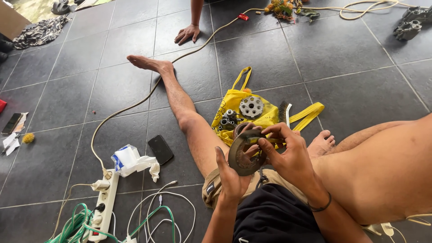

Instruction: The person sits on the floor and uses a wire brush to scrub a circular metal mechanical part held in their left hand. They rotate the part to clean different areas, including the inner teeth and outer rim, while other parts and tools lie nearby.

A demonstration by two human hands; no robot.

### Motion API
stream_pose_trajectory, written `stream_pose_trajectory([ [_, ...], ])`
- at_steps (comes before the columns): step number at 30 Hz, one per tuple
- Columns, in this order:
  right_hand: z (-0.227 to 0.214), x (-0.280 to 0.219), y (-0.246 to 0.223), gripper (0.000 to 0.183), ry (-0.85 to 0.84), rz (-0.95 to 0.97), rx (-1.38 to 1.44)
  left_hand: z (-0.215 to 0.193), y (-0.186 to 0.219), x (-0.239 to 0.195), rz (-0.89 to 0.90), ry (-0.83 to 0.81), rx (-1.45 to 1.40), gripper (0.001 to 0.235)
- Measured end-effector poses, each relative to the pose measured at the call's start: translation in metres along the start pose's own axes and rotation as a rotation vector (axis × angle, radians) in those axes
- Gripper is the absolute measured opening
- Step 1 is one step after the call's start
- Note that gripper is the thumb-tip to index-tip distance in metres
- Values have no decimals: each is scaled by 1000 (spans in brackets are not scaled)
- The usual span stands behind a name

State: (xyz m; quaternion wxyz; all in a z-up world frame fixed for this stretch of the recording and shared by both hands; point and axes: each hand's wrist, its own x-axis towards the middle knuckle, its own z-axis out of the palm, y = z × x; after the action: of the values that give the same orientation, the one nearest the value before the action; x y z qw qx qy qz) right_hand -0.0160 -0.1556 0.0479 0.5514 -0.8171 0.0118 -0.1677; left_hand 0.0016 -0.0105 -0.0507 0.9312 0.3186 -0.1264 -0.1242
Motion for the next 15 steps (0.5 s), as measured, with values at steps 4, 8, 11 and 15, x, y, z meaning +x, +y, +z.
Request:
stream_pose_trajectory([
  [4, 0, 0, -12, 24, -16, 13, 45, -24, -19, -8, -4, 50, -58, 96],
  [8, -1, -2, -21, 37, -20, 55, 119, 4, 3, -11, 41, 73, -34, 82],
  [11, 2, -1, -14, 31, -2, 22, 75, 12, 12, -9, 80, 112, -52, 78],
  [15, 1, 1, -4, 20, 69, -16, -21, 63, 28, -11, 140, 92, -64, 67],
])
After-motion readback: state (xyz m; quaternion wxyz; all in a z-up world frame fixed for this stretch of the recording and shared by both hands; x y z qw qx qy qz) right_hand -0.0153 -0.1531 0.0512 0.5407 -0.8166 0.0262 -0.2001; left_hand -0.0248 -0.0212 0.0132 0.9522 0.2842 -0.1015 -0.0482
